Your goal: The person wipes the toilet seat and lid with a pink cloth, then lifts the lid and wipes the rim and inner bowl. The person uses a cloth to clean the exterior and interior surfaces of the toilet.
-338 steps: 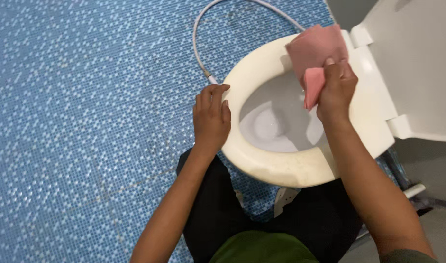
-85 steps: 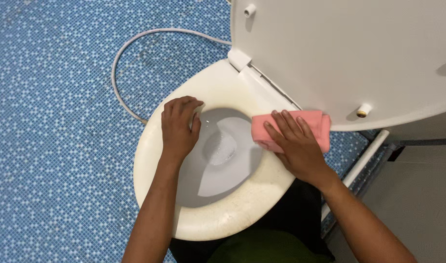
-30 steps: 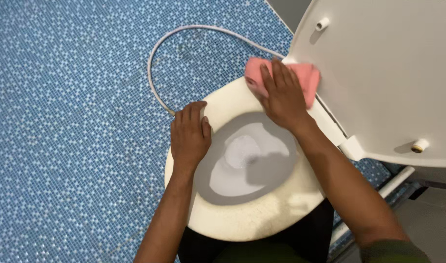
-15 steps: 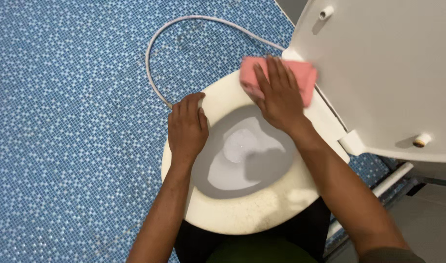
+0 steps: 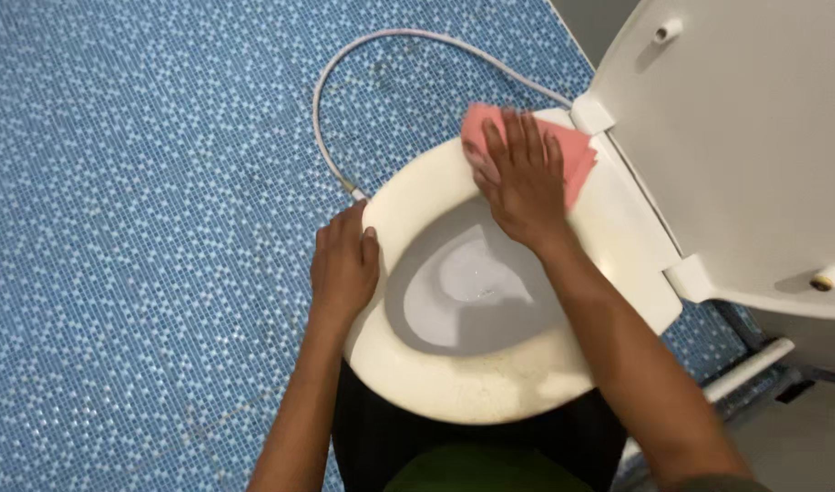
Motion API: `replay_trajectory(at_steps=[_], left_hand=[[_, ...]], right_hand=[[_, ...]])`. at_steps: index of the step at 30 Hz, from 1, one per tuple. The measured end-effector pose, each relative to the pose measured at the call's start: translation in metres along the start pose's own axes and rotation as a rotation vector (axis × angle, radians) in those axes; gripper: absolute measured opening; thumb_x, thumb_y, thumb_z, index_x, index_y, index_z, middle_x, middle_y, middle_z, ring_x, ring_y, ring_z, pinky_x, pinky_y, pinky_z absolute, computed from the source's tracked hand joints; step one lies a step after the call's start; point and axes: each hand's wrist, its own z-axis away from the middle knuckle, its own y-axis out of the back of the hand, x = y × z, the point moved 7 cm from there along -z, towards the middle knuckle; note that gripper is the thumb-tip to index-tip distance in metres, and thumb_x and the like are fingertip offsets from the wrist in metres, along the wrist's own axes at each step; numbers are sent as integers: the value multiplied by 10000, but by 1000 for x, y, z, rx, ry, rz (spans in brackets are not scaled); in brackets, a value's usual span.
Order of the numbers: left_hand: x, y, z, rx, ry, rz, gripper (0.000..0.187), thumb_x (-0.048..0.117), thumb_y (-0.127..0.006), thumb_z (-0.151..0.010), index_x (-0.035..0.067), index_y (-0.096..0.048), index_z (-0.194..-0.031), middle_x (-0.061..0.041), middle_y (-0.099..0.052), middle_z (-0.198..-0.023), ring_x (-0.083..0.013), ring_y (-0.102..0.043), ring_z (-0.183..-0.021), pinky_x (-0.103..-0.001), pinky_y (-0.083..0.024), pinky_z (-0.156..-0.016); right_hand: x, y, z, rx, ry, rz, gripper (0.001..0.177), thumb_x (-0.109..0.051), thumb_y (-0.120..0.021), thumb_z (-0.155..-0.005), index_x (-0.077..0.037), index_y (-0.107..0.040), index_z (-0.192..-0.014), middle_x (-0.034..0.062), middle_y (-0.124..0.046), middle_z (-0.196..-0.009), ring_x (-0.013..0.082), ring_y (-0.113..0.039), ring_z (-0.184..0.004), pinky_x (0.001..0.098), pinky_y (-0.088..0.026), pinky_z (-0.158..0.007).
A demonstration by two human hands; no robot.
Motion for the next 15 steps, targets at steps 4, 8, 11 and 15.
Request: replay_trajectory(at_steps=[4,8,11,15], left_hand=[[-13,4,23,1,-22,127,449,186,-485,-1059,-35,-503,-1449,-272,-605,-1333,-462,-580,-1172,-537,-407,-1017],[-26,1,23,67,80,229,340,178,-429,-1092,20,-600,-1340,-209,-659,-1292,-420,-604,-1171,-511,-436,-1043],[-35,3,31,111,134,284,332,175,-427,-1076,27,-635,-1289,-188,-667,-1284,-391,-594,-1161,-481,-450,-1023],[-41,-2,34,66,269,341,330,181,-412,-1077,46,-656,-1252,-146,-687,-1239,-340,-594,-1102,-446,-464,-996]], right_hand=[[-64,-24,-25,67,106,-109,585,-266,-583,-1080,-130,-378,-1611,159,-331,-1660,379,-243,-1555,591,-170,-1226],[-142,-43,-1,-23,366,-158,597,-270,-589,-1003,-123,-438,-1562,152,-411,-1600,360,-308,-1516,578,-221,-1220],[-132,-42,20,-189,309,-234,567,-311,-559,-1018,-59,-460,-1517,194,-446,-1546,385,-362,-1433,570,-265,-1143],[-50,-9,-9,-164,139,-62,497,-286,-515,-1097,-19,-483,-1515,193,-499,-1540,367,-432,-1395,504,-315,-1124]])
